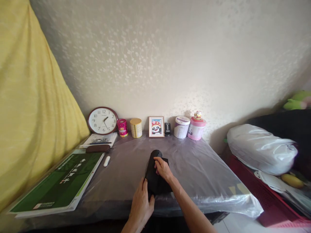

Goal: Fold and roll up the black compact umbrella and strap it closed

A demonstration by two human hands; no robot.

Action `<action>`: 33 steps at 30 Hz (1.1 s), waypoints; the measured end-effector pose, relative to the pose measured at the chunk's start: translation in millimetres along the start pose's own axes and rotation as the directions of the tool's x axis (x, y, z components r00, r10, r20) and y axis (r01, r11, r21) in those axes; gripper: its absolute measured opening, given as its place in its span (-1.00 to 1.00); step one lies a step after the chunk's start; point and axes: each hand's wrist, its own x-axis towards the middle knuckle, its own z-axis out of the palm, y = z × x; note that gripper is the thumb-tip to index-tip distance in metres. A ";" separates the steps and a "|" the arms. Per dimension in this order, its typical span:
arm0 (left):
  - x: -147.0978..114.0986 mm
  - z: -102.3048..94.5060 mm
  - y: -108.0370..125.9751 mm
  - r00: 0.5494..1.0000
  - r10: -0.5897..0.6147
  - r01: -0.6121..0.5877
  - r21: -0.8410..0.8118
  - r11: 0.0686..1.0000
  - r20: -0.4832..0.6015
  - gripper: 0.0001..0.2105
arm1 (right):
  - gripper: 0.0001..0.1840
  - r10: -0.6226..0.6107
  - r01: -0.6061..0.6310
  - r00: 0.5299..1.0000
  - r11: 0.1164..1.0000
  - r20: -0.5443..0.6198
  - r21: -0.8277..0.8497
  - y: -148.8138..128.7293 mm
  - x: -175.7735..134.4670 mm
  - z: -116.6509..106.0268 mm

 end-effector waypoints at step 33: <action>-3.2 -1.7 -0.3 0.997 0.040 -0.030 -0.140 0.990 0.071 -0.39 | -0.69 -0.455 0.404 0.889 0.831 -0.050 -0.381 22.4 18.1 12.1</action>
